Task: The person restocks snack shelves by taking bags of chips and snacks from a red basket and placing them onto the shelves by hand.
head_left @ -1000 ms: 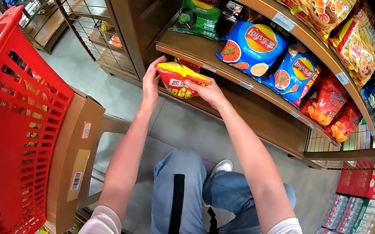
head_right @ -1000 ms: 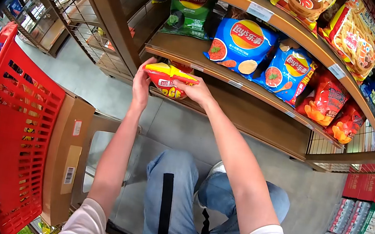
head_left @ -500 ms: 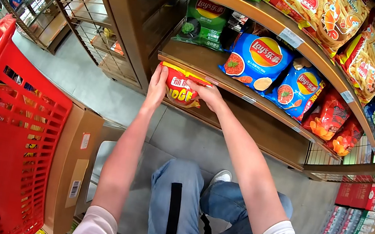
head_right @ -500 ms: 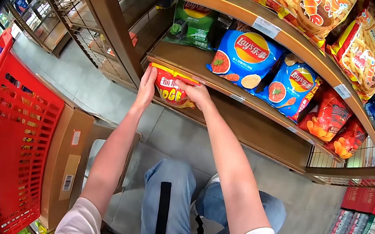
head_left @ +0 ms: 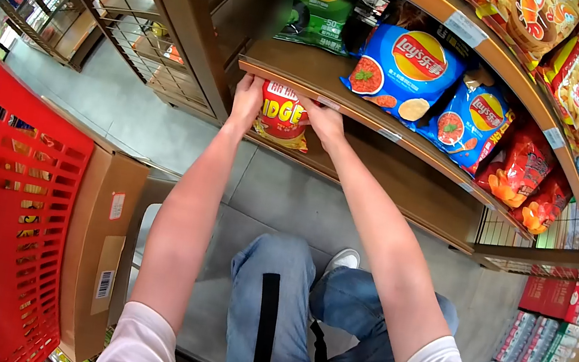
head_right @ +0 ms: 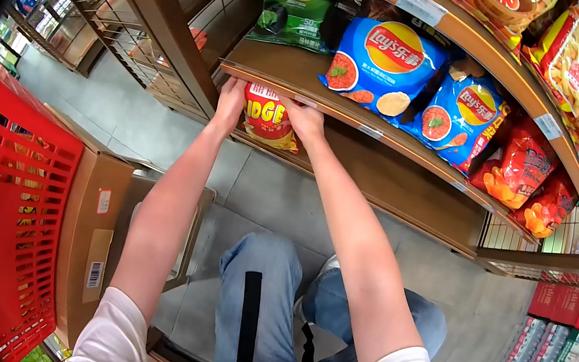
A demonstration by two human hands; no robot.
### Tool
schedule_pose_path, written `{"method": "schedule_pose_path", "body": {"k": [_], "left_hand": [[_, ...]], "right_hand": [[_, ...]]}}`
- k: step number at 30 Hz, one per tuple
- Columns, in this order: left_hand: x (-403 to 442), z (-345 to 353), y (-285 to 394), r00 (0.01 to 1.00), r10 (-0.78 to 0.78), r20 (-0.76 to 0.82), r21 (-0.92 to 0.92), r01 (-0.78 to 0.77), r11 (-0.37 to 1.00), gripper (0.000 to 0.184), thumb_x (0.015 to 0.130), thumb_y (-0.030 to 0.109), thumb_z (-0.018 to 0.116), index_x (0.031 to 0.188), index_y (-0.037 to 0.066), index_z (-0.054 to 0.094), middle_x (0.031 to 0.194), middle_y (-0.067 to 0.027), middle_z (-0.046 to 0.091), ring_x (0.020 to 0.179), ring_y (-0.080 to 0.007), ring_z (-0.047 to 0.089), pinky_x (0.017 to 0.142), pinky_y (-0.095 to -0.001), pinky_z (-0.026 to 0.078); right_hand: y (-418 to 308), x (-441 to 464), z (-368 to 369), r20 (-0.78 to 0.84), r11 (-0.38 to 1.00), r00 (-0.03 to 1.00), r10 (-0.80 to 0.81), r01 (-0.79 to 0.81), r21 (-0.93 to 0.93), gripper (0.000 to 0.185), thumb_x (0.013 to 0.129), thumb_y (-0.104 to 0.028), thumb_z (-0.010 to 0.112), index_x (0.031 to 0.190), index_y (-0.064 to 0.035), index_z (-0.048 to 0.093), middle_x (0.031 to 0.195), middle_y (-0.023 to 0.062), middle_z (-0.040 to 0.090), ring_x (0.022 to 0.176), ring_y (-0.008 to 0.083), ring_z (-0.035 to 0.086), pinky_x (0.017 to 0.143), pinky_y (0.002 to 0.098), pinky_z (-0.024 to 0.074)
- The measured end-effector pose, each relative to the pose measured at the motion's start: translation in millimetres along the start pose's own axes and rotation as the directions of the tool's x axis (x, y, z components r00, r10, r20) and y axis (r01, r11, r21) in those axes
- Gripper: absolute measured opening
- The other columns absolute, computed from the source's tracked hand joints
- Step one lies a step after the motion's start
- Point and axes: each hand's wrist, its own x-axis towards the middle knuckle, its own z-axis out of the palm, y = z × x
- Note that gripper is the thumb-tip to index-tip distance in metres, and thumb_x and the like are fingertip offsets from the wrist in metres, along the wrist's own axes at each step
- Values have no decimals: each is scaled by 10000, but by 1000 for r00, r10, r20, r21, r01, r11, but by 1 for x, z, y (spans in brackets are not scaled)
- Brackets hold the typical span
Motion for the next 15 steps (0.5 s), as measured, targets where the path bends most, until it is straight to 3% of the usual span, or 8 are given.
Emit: {"method": "schedule_pose_path", "body": {"k": [1, 3, 4, 5, 7, 8, 11, 15], "left_hand": [[-5, 0, -1, 1000, -5, 8, 1, 5, 1000, 421, 977, 338, 450, 1174, -23, 537, 1077, -75, 615, 955, -139, 560, 864, -289, 436], [-18, -1, 2, 999, -6, 51, -168, 15, 986, 473, 975, 396, 434, 1198, -9, 534, 1113, -80, 607, 981, -147, 556, 869, -280, 429], [-22, -2, -1, 999, -34, 10, -257, 35, 966, 556, 966, 475, 408, 1237, 3, 519, 1168, -82, 588, 1031, -153, 544, 897, -305, 415], [-31, -6, -4, 999, -50, -1, -253, 48, 966, 600, 960, 511, 389, 1270, 9, 499, 1225, -85, 560, 1097, -159, 517, 936, -350, 396], [-48, -9, -5, 999, 7, -48, -187, -15, 982, 648, 965, 536, 331, 1344, 18, 414, 1337, -124, 482, 1277, -216, 398, 1074, -454, 248], [-57, -10, -7, 999, 13, -44, -192, -21, 981, 648, 965, 536, 331, 1344, 18, 414, 1337, -124, 482, 1277, -216, 398, 1074, -454, 248], [-81, -14, -17, 971, 4, -239, -147, -40, 988, 585, 971, 492, 361, 1291, 13, 464, 1287, -135, 511, 1238, -235, 432, 1064, -455, 278], [-113, -4, -15, 968, -32, -249, -146, -5, 989, 420, 965, 380, 448, 1116, 5, 561, 1157, -128, 564, 1127, -231, 507, 992, -420, 390]], "right_hand": [[12, 0, -1, -9, 1000, 1000, 4, -4, 1, 445, 834, -322, 697, 1131, -8, 591, 1018, 88, 641, 841, 134, 625, 642, 253, 532], [26, 0, -3, -39, 959, 959, -282, 283, 1, 427, 829, -305, 706, 1115, -8, 596, 1001, 99, 639, 824, 136, 627, 630, 240, 528], [19, -13, -6, 4, 963, 965, -261, 261, 62, 516, 780, -288, 752, 1146, 21, 561, 1098, 126, 626, 1012, 198, 593, 879, 318, 471], [11, -27, -12, 30, 962, 962, -272, 272, 20, 600, 770, -322, 751, 1191, 40, 524, 1149, 170, 606, 1069, 239, 580, 916, 339, 454], [3, -52, -21, -39, 919, 960, -276, 252, -305, 697, 767, -373, 730, 1255, 51, 470, 1214, 225, 565, 1142, 317, 545, 964, 377, 428], [-2, -63, -26, 10, 881, 974, -225, 208, -424, 758, 770, -413, 703, 1306, 43, 422, 1253, 263, 525, 1180, 382, 502, 998, 410, 403], [-26, -103, -42, 148, 802, 988, 37, 59, -595, 685, 809, -376, 672, 1298, 42, 437, 1256, 265, 523, 1180, 362, 514, 993, 413, 419], [-60, -150, -57, 214, 796, 976, 42, 97, -598, 491, 822, -295, 653, 1178, 30, 558, 1138, 273, 589, 1093, 374, 567, 944, 404, 449]]}}
